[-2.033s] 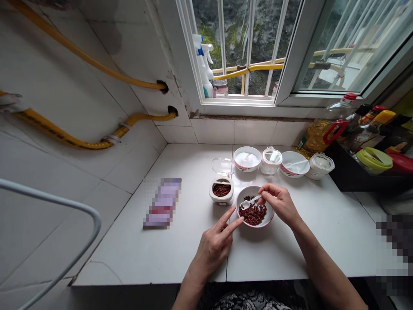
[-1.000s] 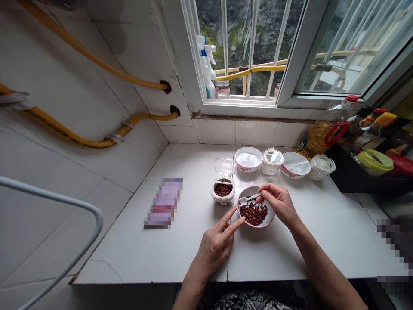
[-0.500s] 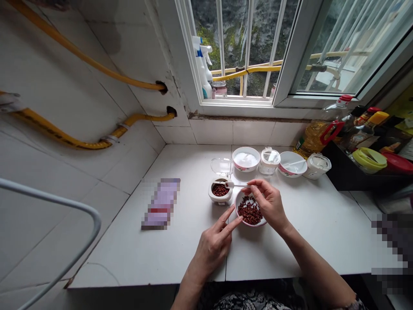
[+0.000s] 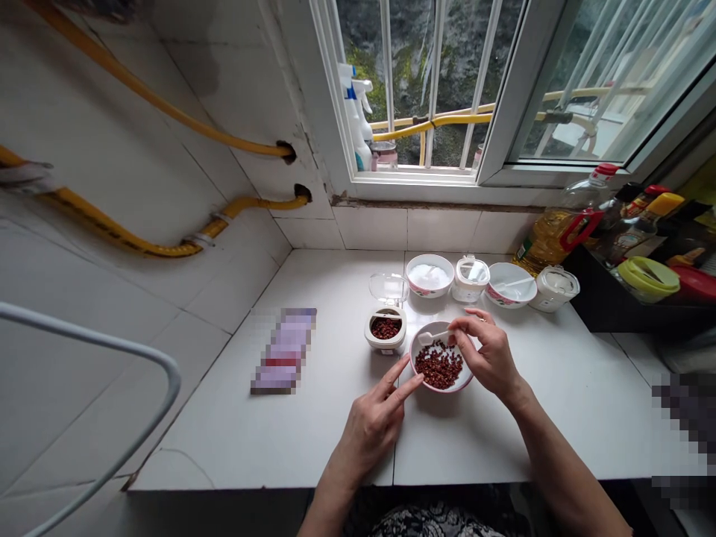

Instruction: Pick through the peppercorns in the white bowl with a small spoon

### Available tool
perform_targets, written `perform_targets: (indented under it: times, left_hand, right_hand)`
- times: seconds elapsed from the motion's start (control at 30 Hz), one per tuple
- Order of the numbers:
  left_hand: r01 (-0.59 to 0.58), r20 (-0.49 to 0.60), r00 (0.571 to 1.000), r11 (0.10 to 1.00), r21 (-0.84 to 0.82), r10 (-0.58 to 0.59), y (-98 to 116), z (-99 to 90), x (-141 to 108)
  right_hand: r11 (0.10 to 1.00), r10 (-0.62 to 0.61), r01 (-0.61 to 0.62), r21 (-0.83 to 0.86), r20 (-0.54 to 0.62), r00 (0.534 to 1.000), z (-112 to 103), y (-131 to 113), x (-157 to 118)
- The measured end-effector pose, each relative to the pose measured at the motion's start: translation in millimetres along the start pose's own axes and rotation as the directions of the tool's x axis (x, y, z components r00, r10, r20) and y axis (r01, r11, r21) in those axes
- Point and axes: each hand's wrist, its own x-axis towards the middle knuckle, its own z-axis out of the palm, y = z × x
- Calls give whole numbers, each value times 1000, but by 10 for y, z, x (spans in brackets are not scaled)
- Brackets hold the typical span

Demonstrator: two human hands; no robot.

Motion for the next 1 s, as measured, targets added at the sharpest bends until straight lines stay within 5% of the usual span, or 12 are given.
perform_targets:
  times: [0.23, 0.37, 0.53, 0.8, 0.9, 1.0]
  left_hand:
    - [-9, -8, 1000, 1000, -23, 9, -6, 7, -7]
    - [-4, -3, 1000, 1000, -25, 4, -15, 9, -14]
    - [-3, -2, 1000, 1000, -21, 3, -15, 4, -20]
    - [-7, 3, 1000, 1000, -3, 7, -10, 2, -13]
    - [-1, 6, 1000, 1000, -9, 1, -3, -1, -14]
    - [1, 6, 1000, 1000, -6, -1, 2, -4, -13]
  right_hand:
    - [997, 67, -71, 6, 252, 965, 61, 64, -67]
    - [948, 275, -303, 94, 231, 933, 35, 37, -49]
    - [743, 503, -586, 322, 308, 807, -46, 46, -16]
    - [934, 306, -345, 90, 296, 905, 11, 25, -24]
    - [896, 358, -420, 148, 322, 877, 5, 9, -20]
    - [761, 493, -593, 264, 360, 792, -34, 20, -1]
